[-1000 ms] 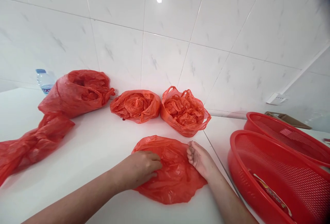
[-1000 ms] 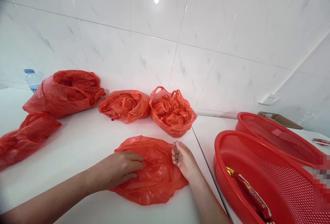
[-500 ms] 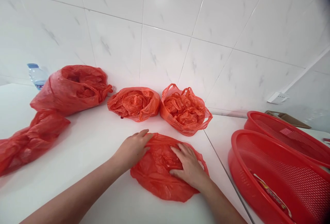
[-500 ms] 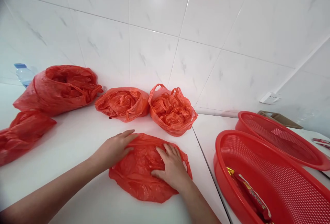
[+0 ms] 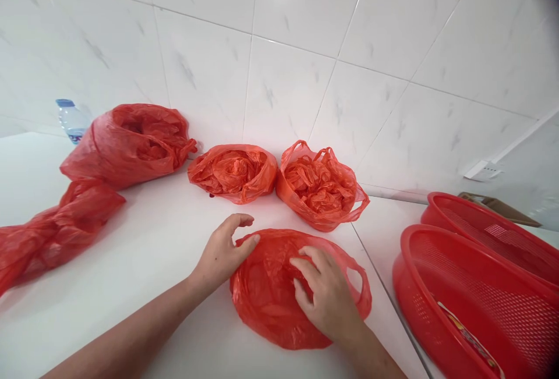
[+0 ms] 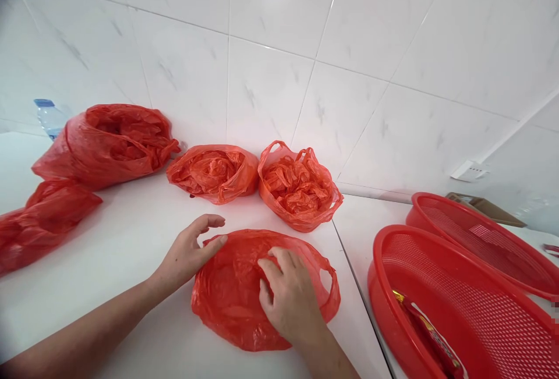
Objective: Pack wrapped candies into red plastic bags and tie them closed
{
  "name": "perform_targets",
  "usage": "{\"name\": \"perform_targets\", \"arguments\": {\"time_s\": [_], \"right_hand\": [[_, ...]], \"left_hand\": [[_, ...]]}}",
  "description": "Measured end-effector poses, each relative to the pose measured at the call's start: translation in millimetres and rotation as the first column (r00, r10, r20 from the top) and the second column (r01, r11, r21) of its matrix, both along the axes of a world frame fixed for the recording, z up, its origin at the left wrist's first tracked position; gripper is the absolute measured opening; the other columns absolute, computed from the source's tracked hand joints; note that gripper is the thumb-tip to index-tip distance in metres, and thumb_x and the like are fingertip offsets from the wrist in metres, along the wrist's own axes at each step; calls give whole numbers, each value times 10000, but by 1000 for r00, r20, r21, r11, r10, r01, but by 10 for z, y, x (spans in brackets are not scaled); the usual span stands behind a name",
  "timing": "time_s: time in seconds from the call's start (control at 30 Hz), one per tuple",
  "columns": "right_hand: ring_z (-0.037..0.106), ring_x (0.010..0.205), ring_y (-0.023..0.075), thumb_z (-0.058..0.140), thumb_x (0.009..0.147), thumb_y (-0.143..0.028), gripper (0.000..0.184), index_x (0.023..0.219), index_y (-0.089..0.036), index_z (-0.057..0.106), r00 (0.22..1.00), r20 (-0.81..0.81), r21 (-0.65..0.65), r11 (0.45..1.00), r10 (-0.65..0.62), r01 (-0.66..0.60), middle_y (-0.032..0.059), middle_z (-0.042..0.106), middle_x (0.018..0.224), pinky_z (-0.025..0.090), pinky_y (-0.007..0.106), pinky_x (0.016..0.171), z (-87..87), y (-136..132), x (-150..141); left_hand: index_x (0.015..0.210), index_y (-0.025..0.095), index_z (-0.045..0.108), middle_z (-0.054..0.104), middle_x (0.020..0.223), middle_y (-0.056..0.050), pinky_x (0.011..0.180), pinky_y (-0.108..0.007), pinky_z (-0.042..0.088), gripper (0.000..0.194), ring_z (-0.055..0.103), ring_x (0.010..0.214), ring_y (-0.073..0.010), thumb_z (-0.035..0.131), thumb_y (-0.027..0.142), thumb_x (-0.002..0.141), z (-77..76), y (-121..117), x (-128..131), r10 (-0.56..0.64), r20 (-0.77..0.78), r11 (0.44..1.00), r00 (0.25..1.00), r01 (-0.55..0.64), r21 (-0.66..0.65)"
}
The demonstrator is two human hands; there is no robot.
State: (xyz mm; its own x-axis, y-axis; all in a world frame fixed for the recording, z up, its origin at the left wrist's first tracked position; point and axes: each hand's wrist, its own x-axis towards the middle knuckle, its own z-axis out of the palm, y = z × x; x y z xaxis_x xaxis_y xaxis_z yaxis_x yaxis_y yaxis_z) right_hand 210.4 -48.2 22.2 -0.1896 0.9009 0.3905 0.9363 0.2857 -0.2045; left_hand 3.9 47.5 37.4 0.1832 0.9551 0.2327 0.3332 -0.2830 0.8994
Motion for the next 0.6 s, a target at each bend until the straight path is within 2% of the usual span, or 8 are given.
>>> {"name": "perform_targets", "arguments": {"time_s": [0.07,0.2,0.3,0.37,0.47,0.6], "right_hand": [[526,1073,243,487,807,-133,346,1118,-212,619,999,-25,-5,999,45,-46,98,558,1167,445,424,938,3,-21,-90],[551,1023,237,585,762,-150,339,1078,-257,642,991,-62,-165,978,118,-127,48,589,1149,482,397,895,-67,-2,-160],[535,1079,233,597,789,-188,307,1084,-260,645,987,-96,-145,980,126,-139,38,582,1198,461,392,941,-27,-17,-126],[510,1137,228,566,830,-222,287,1108,-249,633,986,-129,-35,993,109,-114,51,560,1244,436,393,978,96,-91,-76],[524,1134,209,518,864,-229,256,1095,-242,626,981,-192,128,992,37,-13,68,570,1219,443,381,964,393,-300,58],[591,1030,197,542,846,-257,184,991,-256,655,942,-273,182,951,-196,250,53,622,1118,476,346,894,803,-629,493]], "left_hand": [[1011,244,585,633,1072,-43,867,-364,461,275,577,1004,-237,574,347,757,-1,-40,15,-18,-23,999,1000,19,50],[984,237,574,641,961,-37,808,-341,474,234,593,877,-206,565,315,764,-96,-42,21,2,-55,996,998,3,91],[986,233,566,633,861,-27,731,-314,479,232,584,768,-184,541,342,782,-167,-21,-10,31,-90,994,995,-22,103],[983,236,566,629,811,-16,690,-294,478,238,571,707,-169,535,368,788,-194,-12,-34,45,-116,994,992,-32,107],[961,252,579,638,790,-5,663,-274,475,236,567,672,-163,546,403,782,-222,-3,-50,71,-108,993,992,-60,104],[923,256,605,655,808,-5,642,-267,476,237,573,677,-170,562,431,769,-250,10,-39,50,-83,997,995,-45,61]]}}
